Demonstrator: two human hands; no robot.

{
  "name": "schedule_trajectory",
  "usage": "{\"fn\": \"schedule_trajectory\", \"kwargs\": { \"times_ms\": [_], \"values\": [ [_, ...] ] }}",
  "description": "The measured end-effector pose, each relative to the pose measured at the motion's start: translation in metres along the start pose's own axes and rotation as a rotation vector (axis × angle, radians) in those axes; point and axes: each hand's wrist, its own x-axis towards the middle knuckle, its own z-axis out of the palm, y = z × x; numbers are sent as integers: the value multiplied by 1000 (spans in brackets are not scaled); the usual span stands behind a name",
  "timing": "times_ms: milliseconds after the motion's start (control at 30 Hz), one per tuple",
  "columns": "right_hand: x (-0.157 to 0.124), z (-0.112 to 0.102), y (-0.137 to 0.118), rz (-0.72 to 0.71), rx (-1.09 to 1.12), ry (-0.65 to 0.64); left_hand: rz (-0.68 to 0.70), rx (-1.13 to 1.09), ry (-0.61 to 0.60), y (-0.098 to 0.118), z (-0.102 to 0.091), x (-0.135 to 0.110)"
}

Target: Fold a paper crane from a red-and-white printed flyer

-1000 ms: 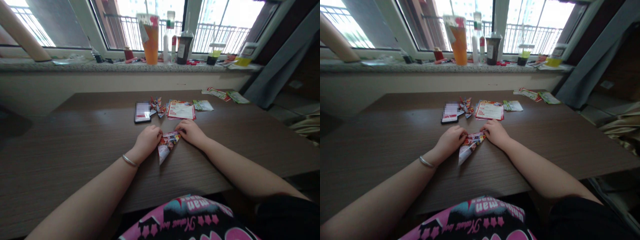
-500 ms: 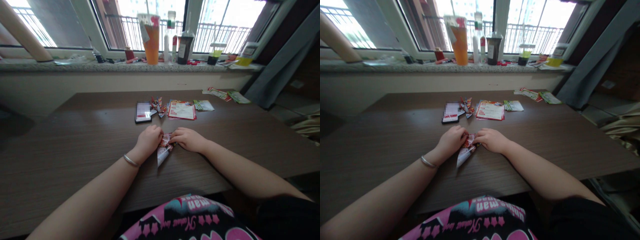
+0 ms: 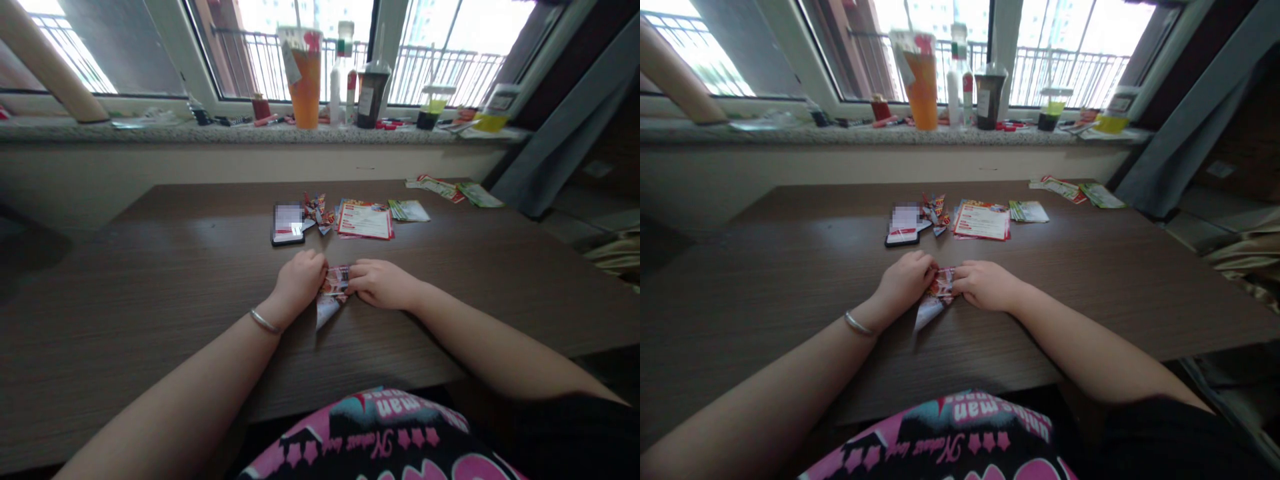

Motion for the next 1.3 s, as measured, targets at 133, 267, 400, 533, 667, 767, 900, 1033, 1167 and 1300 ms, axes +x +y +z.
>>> {"fn": "schedule_trajectory", "kwargs": {
  "times_ms": [133,267,400,533,667,767,900,1033,1167,1300],
  "values": [
    [-1,-5,-3,10,17,-27,5,11,4,0,0,-1],
    [-2,-9,-6,9,-1,-49,4,13,2,0,-1,-2],
    [-4,-10,-6,20,-52,-52,-2,31,-4,-1,-3,-2],
    [-4,-6,-2,61,-68,-33,-65,79,11,-3,-4,-2],
    [-2,-3,1,90,-36,21,-84,128,36,-3,-4,-2],
    [-1,-3,-2,138,-36,36,-86,148,47,-2,-5,-2],
    [1,1,-7,235,-45,51,-93,159,43,-1,-6,-1],
    [6,8,-9,332,-75,100,-87,151,55,-1,-5,-1],
    [11,15,-8,416,-75,138,-84,146,66,-2,-3,-2],
    [14,16,-8,476,-47,158,-75,139,68,-3,-3,-3]
  ]
}}
